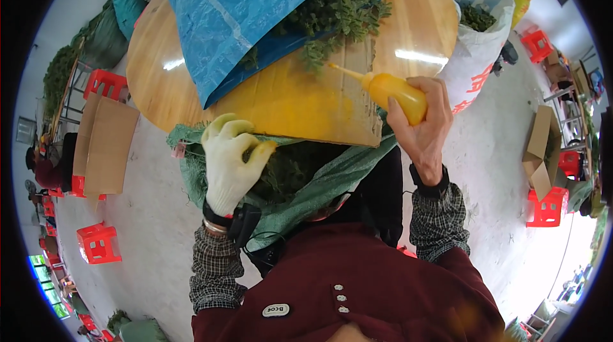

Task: The person picks up plant sprigs from a blue bag and applies liquid from a squeeze bottle onto them against a cardboard surface. After treating each sprig, they place it into a large green bag.

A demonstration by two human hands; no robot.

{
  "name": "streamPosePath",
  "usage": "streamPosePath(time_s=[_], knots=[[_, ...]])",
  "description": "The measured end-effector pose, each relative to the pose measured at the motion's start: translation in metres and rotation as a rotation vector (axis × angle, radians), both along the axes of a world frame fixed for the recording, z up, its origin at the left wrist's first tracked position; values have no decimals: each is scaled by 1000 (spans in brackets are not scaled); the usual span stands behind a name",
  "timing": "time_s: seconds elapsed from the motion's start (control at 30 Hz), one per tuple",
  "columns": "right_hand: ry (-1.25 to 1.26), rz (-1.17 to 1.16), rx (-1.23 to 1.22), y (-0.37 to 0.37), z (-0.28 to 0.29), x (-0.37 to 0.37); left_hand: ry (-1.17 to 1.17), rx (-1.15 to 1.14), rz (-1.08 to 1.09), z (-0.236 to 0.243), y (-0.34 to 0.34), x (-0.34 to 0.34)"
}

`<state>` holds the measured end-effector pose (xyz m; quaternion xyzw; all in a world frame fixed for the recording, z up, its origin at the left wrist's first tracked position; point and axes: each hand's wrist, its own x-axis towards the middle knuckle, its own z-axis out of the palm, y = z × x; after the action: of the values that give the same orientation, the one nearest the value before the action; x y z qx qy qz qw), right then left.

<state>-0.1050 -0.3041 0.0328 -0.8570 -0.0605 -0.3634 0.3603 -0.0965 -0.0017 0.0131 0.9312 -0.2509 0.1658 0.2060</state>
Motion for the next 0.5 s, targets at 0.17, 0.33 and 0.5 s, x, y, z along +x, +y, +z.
streamPosePath(time_s=[0.17,0.33,0.5], knots=[[38,97,53,11,6,-27,-101,-72,162,2,-1,8],[43,144,69,12,10,-41,-75,-3,231,-9,-42,54],[-4,86,81,3,11,-44,61,104,330,-5,-68,92]])
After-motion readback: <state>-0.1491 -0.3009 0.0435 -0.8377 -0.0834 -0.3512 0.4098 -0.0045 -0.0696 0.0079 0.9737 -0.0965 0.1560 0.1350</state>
